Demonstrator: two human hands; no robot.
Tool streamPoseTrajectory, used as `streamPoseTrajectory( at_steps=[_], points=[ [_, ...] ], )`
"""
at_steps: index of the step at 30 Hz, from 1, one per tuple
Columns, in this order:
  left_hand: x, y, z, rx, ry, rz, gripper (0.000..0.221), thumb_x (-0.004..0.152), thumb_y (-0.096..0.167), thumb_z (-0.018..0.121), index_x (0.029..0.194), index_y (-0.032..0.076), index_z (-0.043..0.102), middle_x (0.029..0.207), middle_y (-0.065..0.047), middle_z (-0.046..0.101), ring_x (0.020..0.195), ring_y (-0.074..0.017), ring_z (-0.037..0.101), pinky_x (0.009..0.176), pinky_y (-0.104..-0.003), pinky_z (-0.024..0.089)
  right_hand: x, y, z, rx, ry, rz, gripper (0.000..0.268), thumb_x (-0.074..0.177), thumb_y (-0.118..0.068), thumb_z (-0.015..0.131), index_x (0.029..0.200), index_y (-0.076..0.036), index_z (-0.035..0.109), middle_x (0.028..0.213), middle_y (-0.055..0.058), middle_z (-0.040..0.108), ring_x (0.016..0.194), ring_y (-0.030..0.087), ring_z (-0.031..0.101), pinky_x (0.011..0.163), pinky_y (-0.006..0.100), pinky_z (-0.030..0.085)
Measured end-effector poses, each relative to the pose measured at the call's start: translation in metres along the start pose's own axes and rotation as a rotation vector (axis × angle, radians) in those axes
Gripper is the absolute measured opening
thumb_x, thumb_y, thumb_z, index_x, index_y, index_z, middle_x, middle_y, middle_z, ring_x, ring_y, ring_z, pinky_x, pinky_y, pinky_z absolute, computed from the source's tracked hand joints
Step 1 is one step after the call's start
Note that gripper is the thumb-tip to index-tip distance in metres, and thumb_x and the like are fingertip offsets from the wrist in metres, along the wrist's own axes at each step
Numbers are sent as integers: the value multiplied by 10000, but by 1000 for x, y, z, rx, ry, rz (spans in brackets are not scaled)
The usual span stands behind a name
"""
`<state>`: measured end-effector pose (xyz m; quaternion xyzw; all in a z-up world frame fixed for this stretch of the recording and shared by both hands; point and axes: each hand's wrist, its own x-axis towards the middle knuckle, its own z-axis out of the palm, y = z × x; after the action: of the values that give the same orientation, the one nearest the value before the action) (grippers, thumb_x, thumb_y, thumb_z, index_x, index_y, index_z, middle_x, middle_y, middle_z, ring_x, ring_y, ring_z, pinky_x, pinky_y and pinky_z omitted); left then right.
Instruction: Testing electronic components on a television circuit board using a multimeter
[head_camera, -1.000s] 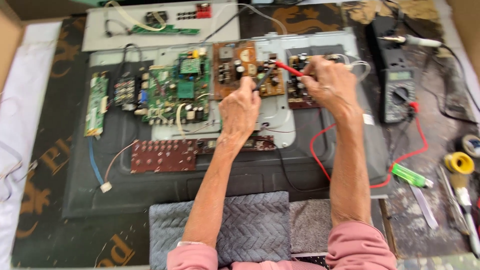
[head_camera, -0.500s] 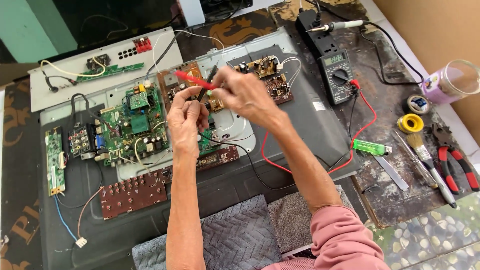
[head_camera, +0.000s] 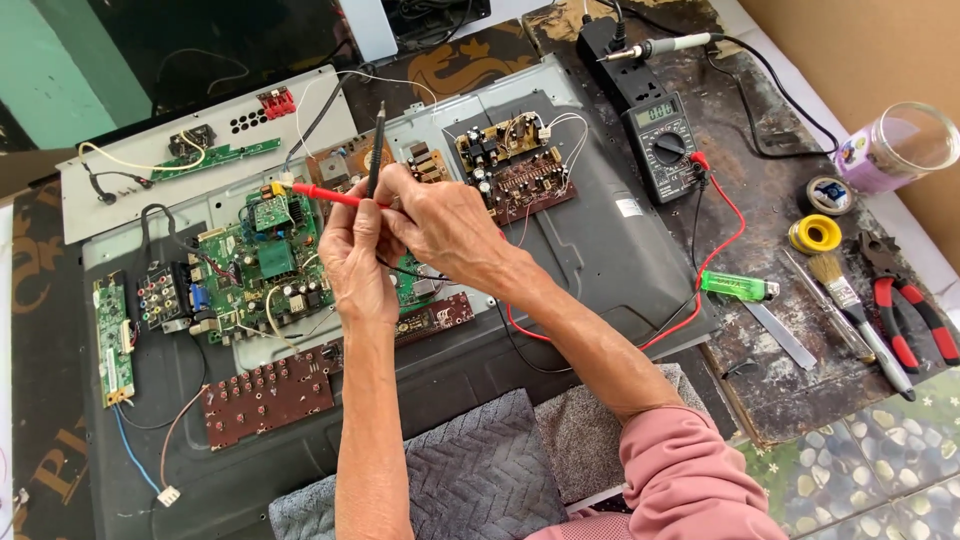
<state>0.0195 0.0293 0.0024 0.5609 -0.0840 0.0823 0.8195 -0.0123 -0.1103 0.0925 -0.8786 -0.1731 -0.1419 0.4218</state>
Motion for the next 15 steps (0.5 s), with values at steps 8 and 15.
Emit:
streamPoseTrajectory(
  at_steps=[8,15],
  points=[
    [6,-5,-14,48,50,55,350,1061,251,635,1309,7,656,762,-113,672,553,-155,674,463,-193,498,-2,7,17,-10,87,-102,128,1021,-139,605,1133,-160,548,723,122,725,706,303,746,706,458,597],
    [6,5,-7,108,81,108,324,1041,245,662,1246,-2,704,764,-137,678,557,-150,645,463,-194,476,3,4,8,54,130,-141,42,992,-104,660,1034,-111,665,772,102,738,689,229,735,642,355,630]
  ],
)
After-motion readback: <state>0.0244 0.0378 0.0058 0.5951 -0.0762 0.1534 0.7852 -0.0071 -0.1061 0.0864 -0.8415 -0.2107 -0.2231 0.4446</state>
